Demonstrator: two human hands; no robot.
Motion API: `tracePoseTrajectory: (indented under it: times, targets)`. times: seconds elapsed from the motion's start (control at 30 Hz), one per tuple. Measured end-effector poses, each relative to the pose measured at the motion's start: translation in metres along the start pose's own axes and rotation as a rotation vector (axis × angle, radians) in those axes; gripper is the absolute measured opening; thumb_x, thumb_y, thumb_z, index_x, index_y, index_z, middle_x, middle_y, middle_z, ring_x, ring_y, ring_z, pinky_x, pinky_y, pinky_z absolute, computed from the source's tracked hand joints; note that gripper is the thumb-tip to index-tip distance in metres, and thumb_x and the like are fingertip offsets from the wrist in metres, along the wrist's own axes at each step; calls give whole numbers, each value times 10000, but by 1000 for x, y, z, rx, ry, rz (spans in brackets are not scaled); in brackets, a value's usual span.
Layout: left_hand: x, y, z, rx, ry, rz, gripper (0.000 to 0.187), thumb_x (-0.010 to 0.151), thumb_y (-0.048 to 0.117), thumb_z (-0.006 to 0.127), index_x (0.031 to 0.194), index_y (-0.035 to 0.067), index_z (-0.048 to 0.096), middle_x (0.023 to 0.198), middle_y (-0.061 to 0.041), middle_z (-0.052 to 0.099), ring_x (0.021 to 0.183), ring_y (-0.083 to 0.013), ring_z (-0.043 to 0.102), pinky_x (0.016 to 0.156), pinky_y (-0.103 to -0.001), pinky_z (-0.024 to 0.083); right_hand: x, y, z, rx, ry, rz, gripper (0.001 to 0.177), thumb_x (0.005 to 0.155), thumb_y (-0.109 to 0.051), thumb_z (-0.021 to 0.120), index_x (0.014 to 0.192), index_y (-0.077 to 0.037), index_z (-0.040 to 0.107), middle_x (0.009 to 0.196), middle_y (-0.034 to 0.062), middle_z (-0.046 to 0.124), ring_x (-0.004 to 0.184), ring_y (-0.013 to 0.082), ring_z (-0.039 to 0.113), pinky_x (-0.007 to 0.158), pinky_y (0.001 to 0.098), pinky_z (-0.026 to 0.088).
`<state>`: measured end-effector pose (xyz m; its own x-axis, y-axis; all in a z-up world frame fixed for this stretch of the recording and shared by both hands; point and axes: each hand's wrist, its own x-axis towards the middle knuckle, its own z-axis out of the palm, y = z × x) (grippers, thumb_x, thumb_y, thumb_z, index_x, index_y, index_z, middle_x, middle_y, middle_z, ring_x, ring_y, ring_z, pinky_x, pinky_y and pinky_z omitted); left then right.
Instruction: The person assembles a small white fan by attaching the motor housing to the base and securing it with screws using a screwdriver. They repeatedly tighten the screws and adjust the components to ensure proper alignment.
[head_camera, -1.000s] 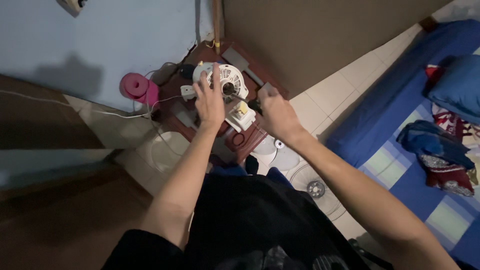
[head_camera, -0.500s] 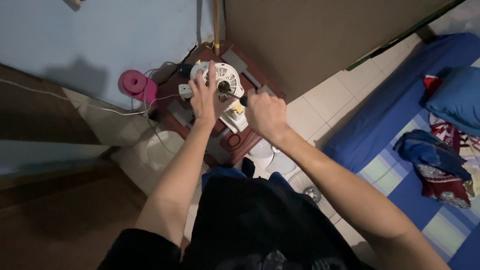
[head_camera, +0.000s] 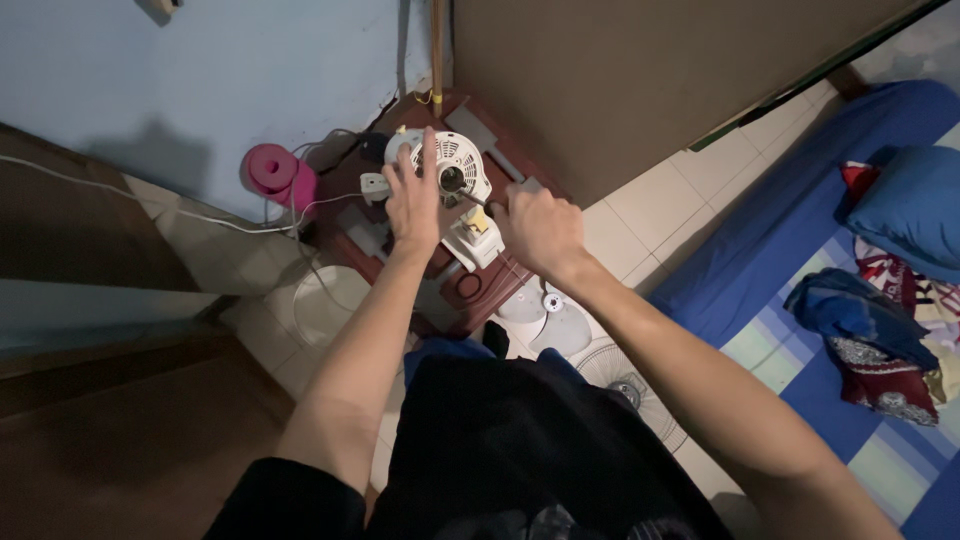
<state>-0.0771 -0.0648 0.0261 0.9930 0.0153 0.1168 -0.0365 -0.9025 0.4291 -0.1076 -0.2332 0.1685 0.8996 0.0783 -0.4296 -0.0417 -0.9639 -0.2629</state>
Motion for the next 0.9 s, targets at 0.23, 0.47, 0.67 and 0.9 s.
tracePoseTrajectory:
  times: [0.23,0.47,0.67,0.9]
  targets:
    - [0,-5,10,23,19,-3,1306,596,301,975,1622,239,168,1478,-199,356,1179,-471,464,743,-509,619,1,14,4,185,158,-211,505,670,-146,801,1108,-4,592,1087,284,662,946,459,696,822,500,575]
    - [-1,-4,14,21,62,-9,1315,583,462,974,1605,245,176,1443,-179,371,1171,-497,451,733,-525,613,-19,5,-6,108,54,-53,388,1017,-360,665,1235,-45,604,1027,296,693,978,464,679,887,527,544]
    - [-1,4,4,18,47,0,1302,633,483,961,1636,241,165,1468,-176,356,1198,-485,436,782,-547,601,-7,34,15,274,373,-499,374,760,-262,734,1071,-56,700,1029,315,665,876,472,697,772,510,586]
    - [1,7,-1,30,-40,-54,1320,578,443,975,1607,254,171,1497,-180,333,1202,-485,429,769,-557,582,-18,26,8,254,154,-128,286,1011,-239,658,1220,-45,661,958,309,695,952,491,663,875,536,542]
